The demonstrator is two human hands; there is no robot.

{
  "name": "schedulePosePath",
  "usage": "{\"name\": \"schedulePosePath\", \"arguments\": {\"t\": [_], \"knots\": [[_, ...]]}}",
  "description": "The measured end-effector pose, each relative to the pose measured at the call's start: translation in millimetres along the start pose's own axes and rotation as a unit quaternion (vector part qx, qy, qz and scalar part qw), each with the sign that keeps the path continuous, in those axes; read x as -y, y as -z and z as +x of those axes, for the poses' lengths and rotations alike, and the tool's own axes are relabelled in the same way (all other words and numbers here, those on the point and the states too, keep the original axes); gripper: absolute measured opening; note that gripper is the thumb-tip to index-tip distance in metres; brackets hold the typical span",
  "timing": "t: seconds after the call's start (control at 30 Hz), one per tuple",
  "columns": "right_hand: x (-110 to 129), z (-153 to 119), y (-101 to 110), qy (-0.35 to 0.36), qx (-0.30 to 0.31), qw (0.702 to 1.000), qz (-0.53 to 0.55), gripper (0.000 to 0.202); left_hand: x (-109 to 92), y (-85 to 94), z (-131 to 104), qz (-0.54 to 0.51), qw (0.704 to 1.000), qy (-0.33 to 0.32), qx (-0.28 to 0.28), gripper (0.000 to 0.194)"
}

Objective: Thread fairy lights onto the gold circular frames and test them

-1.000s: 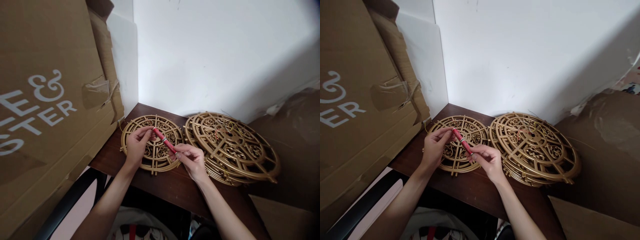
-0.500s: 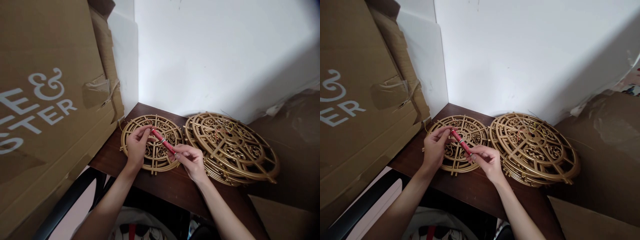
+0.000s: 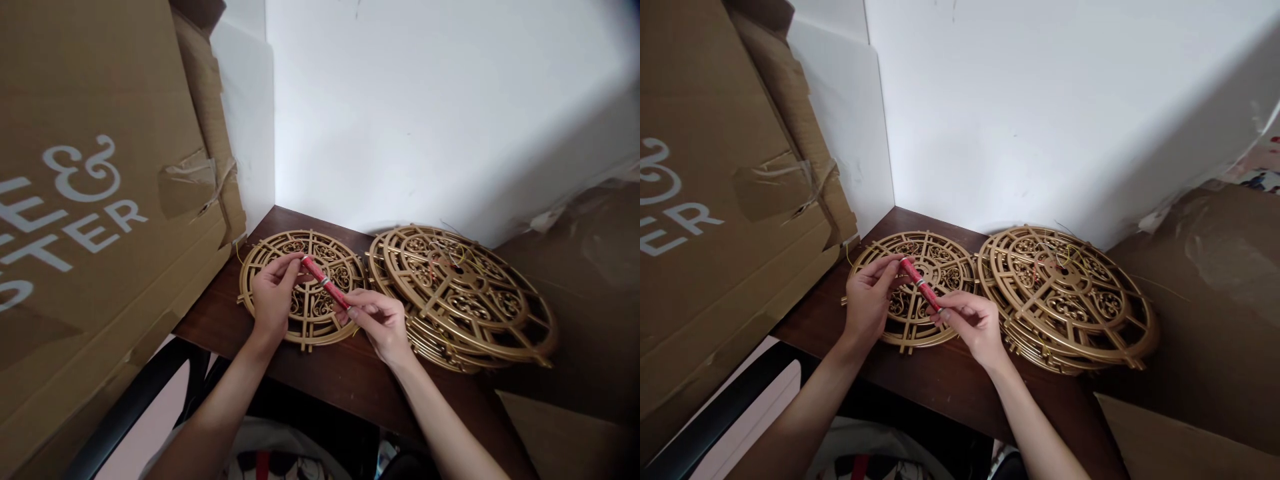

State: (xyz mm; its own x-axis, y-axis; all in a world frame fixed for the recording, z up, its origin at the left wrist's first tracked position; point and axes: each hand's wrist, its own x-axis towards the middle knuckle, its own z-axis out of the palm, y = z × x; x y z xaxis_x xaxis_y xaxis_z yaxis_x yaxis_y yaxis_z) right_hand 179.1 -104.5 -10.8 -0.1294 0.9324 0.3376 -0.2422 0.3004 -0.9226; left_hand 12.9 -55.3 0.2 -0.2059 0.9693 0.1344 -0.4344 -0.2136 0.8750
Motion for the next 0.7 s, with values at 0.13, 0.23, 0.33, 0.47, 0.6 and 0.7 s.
{"name": "schedulePosePath", "arguments": {"t": [0.13,0.23,0.33,0.47,0.6,0.7], "knots": [[0.0,0.0,0.9,0.003,0.0,1.0,-0.001,0.014,-0.5,0.1,-0.8,0.002,1.0,-0.003,-0.002,0.029],[-0.5,-0.5,2.0,-0.001,-0.008,1.0,-0.005,0.014,-0.6,0.9,-1.6,0.014,1.0,-0.01,0.004,0.027],[-1.2,-0.6,3.3,0.004,-0.001,1.0,-0.002,0.016,-0.7,2.4,-2.3,0.039,0.999,-0.025,0.009,0.027],[-1.9,0.8,3.5,0.01,-0.005,1.0,0.0,0.019,-0.3,2.8,-3.8,0.061,0.997,-0.043,0.009,0.028],[-2.2,2.6,-0.2,-0.021,-0.01,1.0,-0.011,0.014,1.9,-1.3,-3.8,0.043,0.998,-0.043,-0.002,0.028],[-2.2,4.0,-3.6,-0.04,-0.012,0.999,-0.014,0.015,3.4,-4.7,-1.2,0.029,0.999,-0.012,-0.021,0.03]]}}
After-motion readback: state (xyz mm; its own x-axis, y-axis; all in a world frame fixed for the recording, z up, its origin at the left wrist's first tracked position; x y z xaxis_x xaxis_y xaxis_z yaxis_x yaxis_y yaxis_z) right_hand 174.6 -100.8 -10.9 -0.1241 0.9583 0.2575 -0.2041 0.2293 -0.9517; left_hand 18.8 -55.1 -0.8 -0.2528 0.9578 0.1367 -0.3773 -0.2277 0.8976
